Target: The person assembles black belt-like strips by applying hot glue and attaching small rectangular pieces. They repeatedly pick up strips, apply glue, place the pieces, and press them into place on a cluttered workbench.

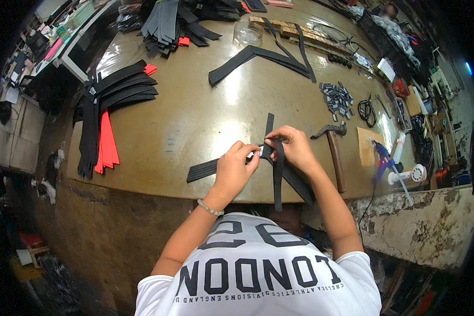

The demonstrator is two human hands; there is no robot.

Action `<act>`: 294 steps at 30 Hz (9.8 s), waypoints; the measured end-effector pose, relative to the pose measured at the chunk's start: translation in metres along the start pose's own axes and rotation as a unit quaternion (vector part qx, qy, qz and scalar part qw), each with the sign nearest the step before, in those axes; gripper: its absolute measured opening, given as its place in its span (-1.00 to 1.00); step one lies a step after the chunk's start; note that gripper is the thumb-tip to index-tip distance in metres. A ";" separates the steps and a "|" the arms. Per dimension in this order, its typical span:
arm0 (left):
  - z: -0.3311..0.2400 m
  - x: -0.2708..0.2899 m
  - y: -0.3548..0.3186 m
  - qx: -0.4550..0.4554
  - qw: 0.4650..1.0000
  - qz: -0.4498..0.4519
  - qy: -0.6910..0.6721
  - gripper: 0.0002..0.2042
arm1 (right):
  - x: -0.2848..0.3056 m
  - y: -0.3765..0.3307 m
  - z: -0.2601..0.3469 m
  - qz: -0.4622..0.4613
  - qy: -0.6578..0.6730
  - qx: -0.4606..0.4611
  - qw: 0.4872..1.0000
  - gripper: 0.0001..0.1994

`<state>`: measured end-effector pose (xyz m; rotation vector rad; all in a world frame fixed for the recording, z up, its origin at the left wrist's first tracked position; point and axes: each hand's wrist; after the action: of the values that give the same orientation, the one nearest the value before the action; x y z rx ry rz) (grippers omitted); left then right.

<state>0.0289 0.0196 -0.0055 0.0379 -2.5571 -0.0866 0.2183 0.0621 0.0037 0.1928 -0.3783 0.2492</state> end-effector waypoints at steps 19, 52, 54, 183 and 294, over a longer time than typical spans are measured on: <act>-0.012 -0.005 -0.002 -0.061 0.982 0.038 0.176 -0.69 | 0.065 -0.068 -0.032 -0.216 -0.531 -0.099 0.814 -0.61; -0.023 0.037 0.028 -0.031 0.997 0.074 0.017 -0.84 | 0.087 -0.129 -0.013 -0.271 -0.522 -0.208 0.781 -0.56; -0.038 0.059 0.065 -0.086 0.995 0.035 0.034 -0.83 | 0.090 -0.130 -0.020 -0.247 -0.542 -0.206 0.776 -0.58; 0.010 0.029 -0.065 -0.195 0.973 0.071 0.103 -0.72 | 0.060 -0.008 0.038 0.082 -0.332 0.146 0.928 -0.62; 0.007 0.014 0.009 -0.095 0.987 -0.010 0.129 -0.80 | 0.064 -0.032 0.056 -0.038 -0.182 0.027 0.982 -0.47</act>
<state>0.0137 0.0288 -0.0029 0.0019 -2.2793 -0.3115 0.2650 0.0315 0.0753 0.3071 -0.7261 0.1489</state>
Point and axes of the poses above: each hand's wrist, its own y-axis towards the middle knuckle, its own x-axis out of the back of the hand, z = x × y, and after that the axes turned 13 degrees about x, right-handed
